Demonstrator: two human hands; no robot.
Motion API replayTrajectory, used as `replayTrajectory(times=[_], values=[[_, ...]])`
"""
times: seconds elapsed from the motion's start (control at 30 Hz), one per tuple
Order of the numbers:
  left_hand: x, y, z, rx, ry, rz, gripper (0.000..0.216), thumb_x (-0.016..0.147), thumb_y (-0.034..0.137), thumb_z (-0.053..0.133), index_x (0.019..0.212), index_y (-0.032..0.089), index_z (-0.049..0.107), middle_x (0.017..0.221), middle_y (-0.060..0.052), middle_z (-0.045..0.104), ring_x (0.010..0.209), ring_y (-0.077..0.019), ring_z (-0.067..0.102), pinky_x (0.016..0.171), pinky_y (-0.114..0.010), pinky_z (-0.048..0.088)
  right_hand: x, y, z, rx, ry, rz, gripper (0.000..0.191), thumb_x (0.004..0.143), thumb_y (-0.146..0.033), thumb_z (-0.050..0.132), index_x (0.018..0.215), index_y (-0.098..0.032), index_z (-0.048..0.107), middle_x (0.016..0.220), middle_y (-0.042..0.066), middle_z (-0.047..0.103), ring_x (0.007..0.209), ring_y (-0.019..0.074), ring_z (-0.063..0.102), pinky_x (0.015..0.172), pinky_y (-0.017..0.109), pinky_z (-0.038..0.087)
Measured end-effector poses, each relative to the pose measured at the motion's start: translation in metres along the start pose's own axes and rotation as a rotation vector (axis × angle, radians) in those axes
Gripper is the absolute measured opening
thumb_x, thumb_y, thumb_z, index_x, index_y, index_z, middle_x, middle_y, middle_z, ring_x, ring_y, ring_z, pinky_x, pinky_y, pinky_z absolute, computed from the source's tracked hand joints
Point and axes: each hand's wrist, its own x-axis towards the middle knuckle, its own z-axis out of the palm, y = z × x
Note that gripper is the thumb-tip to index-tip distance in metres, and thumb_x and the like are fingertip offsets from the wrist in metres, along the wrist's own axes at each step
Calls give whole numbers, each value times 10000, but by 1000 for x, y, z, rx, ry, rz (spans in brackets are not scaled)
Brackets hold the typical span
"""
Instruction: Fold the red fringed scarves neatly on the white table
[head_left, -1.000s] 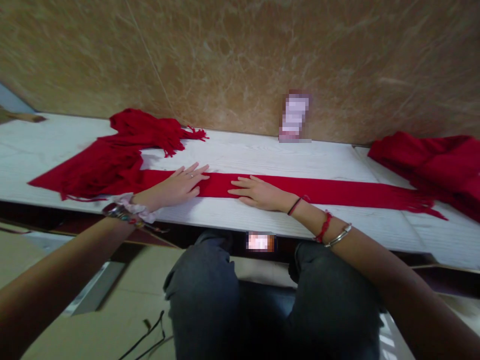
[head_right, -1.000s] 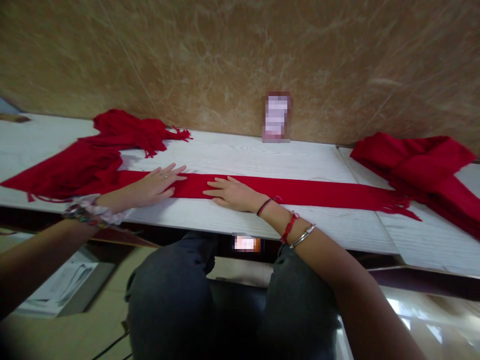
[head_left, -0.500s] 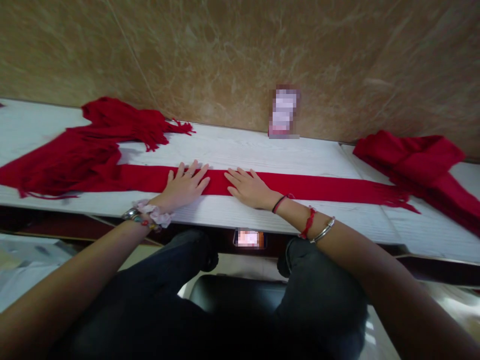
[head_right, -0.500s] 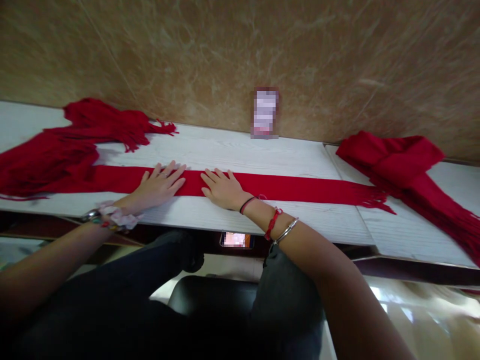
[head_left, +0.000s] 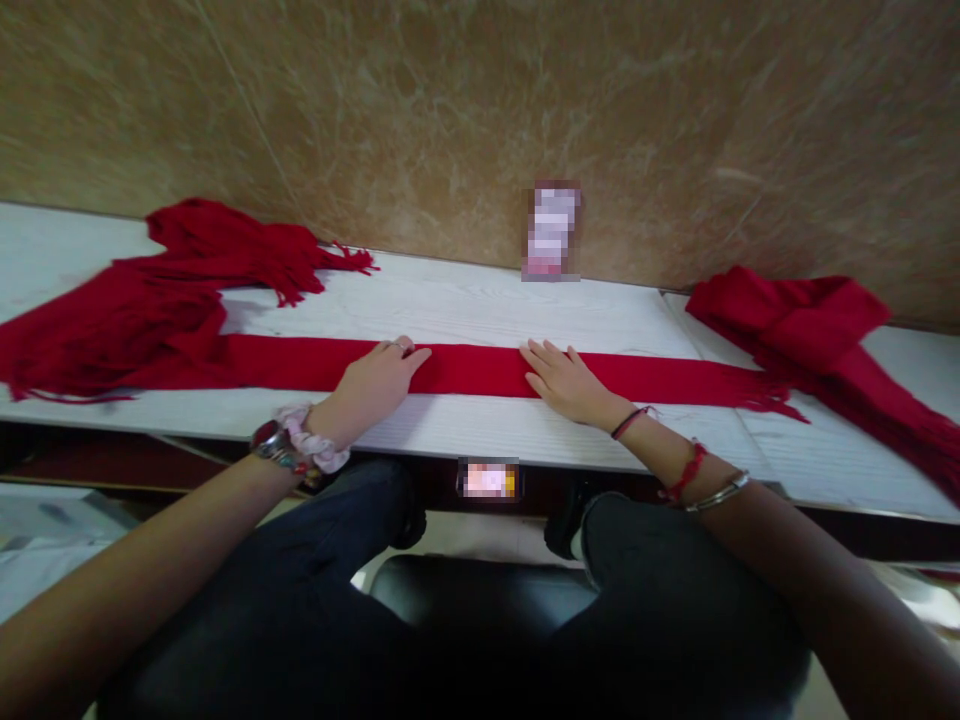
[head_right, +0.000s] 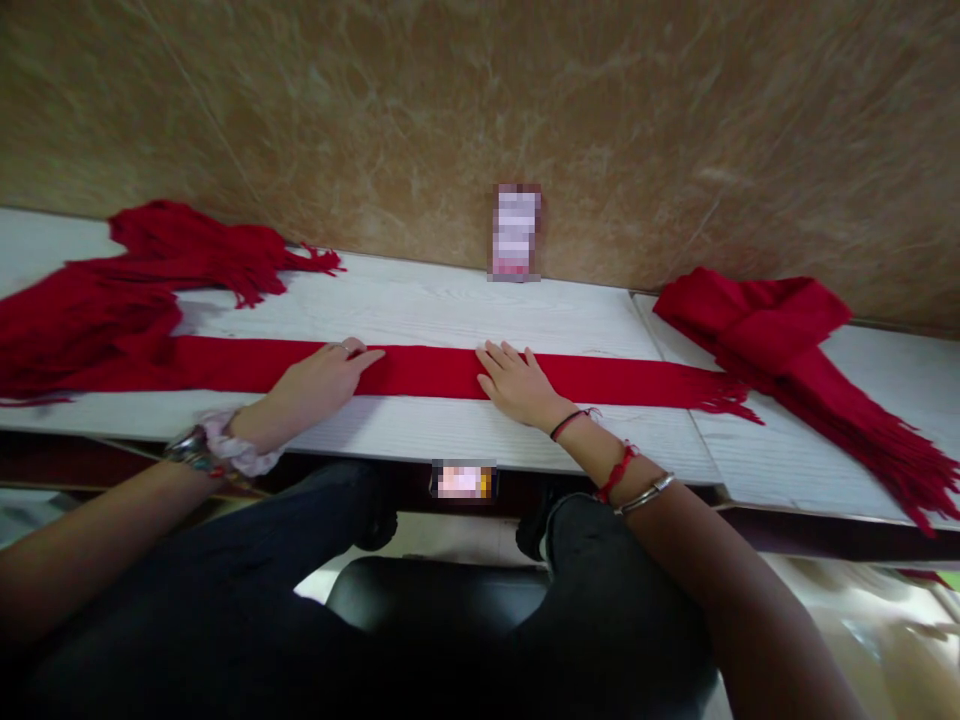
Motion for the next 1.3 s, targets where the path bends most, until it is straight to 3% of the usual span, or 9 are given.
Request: replayTrajectory(times=[0.1, 0.3, 0.4, 0.47, 0.57, 0.67, 1.0, 1.2, 1.3], values=[[0, -3, 0, 0, 1, -3, 470, 879, 146, 238, 1287, 132, 470, 1222, -158, 512, 1052, -280, 516, 812, -396, 453, 3, 0, 0, 7, -1, -17, 532, 942, -321, 220, 1427, -116, 296, 1494, 113, 290, 1356, 291, 269, 1059, 531, 276], [-7, -5, -7, 55, -131, -494, 604, 878, 536, 283, 1302, 148, 471, 1243, -232, 496, 1100, -430, 474, 819, -548, 398, 3, 1, 0, 19, 9, -10, 537, 939, -324, 228, 1433, -122, 285, 1487, 115, 305, 1349, 291, 284, 1055, 535, 278], [-6, -2, -11, 64, -215, -578, 669, 866, 580, 283, 1354, 143, 420, 1255, -252, 499, 1152, -458, 443, 883, -597, 331, 2, 0, -1, 15, 10, -11, 537, 937, -319, 228, 1430, -116, 292, 1483, 116, 314, 1343, 290, 295, 1053, 529, 285], [-6, 0, -10, 72, -169, -496, 610, 893, 505, 272, 1387, 165, 377, 1299, -236, 477, 1199, -447, 411, 930, -622, 275, 2, 0, -1, 12, 11, -14, 536, 936, -319, 231, 1425, -111, 299, 1480, 119, 320, 1340, 292, 301, 1050, 532, 288], [-3, 1, -3, 30, -45, -154, 519, 921, 337, 219, 1413, 218, 333, 1456, -149, 325, 1339, -361, 259, 1033, -586, 181, 3, 0, 0, 16, 16, -16, 532, 935, -324, 234, 1420, -118, 311, 1478, 118, 324, 1338, 287, 305, 1050, 530, 289], [1, -3, 7, -136, -142, 96, 519, 928, 338, 185, 1432, 260, 280, 1531, -55, 179, 1396, -277, 145, 1082, -503, 183, 3, 1, 1, 18, 26, -22, 534, 935, -327, 230, 1419, -115, 312, 1477, 120, 326, 1339, 285, 303, 1050, 526, 290], [-10, -20, 10, -93, -147, -370, 609, 907, 435, 228, 1404, 99, 331, 1467, -215, 273, 1323, -435, 256, 979, -613, 291, 2, 1, 1, 26, 21, -13, 527, 938, -328, 237, 1418, -124, 318, 1478, 119, 324, 1341, 279, 301, 1054, 514, 284], [-2, -23, 11, -64, 31, -12, 499, 866, 212, 264, 1305, 100, 474, 1322, -148, 467, 1162, -236, 489, 982, -365, 393, 5, -1, -3, 15, 3, -19, 532, 926, -304, 257, 1407, -88, 326, 1464, 143, 343, 1321, 297, 326, 1033, 525, 310], [3, -28, 9, -62, 14, 14, 508, 848, 214, 286, 1324, 160, 458, 1286, -111, 493, 1097, -234, 513, 927, -370, 428, 7, -1, -5, 11, -1, -33, 528, 919, -303, 263, 1397, -92, 341, 1450, 150, 363, 1307, 291, 347, 1013, 515, 343]])
